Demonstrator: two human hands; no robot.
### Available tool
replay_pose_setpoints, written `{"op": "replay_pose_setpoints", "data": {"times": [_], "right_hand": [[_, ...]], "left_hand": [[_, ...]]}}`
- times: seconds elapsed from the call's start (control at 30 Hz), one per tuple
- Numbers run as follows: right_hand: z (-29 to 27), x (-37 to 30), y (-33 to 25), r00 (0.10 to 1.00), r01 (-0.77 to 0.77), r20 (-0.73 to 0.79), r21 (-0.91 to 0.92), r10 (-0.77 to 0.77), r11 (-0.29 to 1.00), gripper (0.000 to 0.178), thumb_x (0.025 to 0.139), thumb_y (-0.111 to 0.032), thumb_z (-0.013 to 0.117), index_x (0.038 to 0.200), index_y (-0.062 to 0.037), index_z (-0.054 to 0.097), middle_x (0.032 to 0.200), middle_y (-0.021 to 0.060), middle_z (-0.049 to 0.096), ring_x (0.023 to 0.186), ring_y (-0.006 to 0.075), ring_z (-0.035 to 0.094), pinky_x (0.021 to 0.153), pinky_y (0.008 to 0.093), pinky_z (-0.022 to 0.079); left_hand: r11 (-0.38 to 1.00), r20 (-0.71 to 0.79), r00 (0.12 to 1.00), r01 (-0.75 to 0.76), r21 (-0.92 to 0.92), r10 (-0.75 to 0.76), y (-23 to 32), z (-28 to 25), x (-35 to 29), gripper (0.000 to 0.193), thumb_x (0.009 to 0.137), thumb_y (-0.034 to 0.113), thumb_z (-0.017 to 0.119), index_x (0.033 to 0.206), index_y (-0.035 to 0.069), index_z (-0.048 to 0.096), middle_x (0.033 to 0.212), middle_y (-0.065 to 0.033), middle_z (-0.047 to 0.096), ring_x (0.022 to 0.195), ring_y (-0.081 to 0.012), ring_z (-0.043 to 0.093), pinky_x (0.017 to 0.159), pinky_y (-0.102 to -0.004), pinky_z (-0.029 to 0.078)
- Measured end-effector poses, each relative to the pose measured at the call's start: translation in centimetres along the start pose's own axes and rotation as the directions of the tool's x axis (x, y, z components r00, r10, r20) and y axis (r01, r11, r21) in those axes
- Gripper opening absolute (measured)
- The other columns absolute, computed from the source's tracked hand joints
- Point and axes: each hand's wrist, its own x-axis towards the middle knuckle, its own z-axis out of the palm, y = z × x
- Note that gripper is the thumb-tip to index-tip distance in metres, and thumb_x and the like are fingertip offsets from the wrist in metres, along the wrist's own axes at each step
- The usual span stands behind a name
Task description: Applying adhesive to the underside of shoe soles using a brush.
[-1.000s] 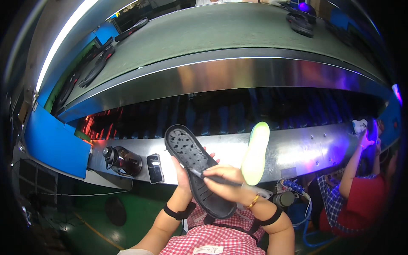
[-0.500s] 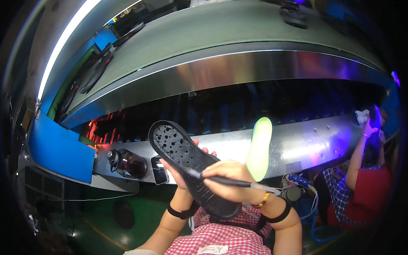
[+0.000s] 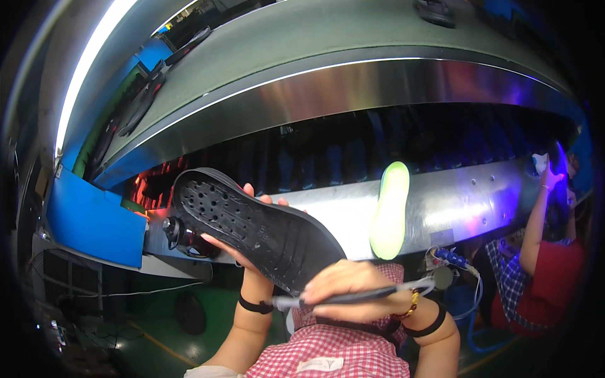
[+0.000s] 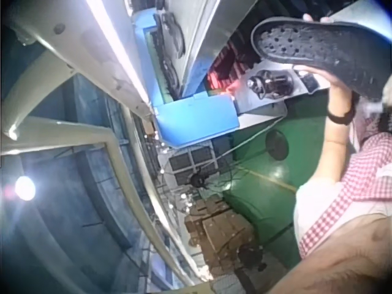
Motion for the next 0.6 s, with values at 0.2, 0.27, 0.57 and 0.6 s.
{"op": "replay_pose_setpoints", "data": {"times": [0.2, 0.27, 0.57, 0.6], "right_hand": [[-0.9, -0.5, 0.4, 0.997, -0.061, 0.032, -0.216, 0.069, 0.974, 0.02, 0.076, -0.007, 0.076, 0.095, -0.0063, 0.073, 0.099, 0.0055, 0.073, 0.097, 0.0174, 0.067, 0.088, 0.0344, 0.046], [-0.8, -0.6, 0.5, 0.997, -0.077, -0.003, 0.053, 0.077, 0.996, 0.021, 0.076, -0.004, 0.076, 0.097, -0.0039, 0.072, 0.099, 0.0089, 0.072, 0.097, 0.02, 0.066, 0.088, 0.0346, 0.046], [-2.4, -1.3, -0.2, 1.0, 0.013, 0.016, 0.148, -0.016, 0.989, 0.02, 0.075, -0.002, 0.075, 0.094, -0.0006, 0.071, 0.095, 0.0129, 0.072, 0.094, 0.0235, 0.067, 0.087, 0.0347, 0.049], [-2.5, -1.5, -0.1, 0.993, -0.092, -0.055, 0.158, 0.101, 0.983, 0.02, 0.074, -0.001, 0.075, 0.094, 0.0, 0.071, 0.095, 0.0135, 0.072, 0.094, 0.0241, 0.067, 0.086, 0.0347, 0.05]], "left_hand": [[0.994, 0.142, 0.987, -0.083, 0.075, 0.072, 0.9, 1.3, 0.7, 0.115, 0.067, 0.092, 0.036, 0.144, 0.006, 0.035, 0.125, -0.0224, 0.056, 0.12, -0.0407, 0.048, 0.102, -0.0621, 0.034], [0.987, 0.157, 0.985, -0.096, 0.129, 0.075, 1.3, 1.6, 0.8, 0.116, 0.067, 0.092, 0.037, 0.144, 0.006, 0.034, 0.125, -0.0215, 0.055, 0.119, -0.0395, 0.049, 0.104, -0.0609, 0.032], [0.98, 0.22, 0.973, -0.109, 0.166, 0.071, 1.5, 1.8, 1.2, 0.117, 0.064, 0.091, 0.046, 0.145, 0.008, 0.034, 0.128, -0.0189, 0.054, 0.122, -0.0382, 0.046, 0.108, -0.0556, 0.03], [0.986, 0.242, 0.967, -0.114, 0.124, 0.082, 1.4, 1.9, 1.3, 0.116, 0.064, 0.091, 0.046, 0.145, 0.009, 0.034, 0.128, -0.0189, 0.054, 0.122, -0.0387, 0.045, 0.108, -0.0557, 0.03]]}}
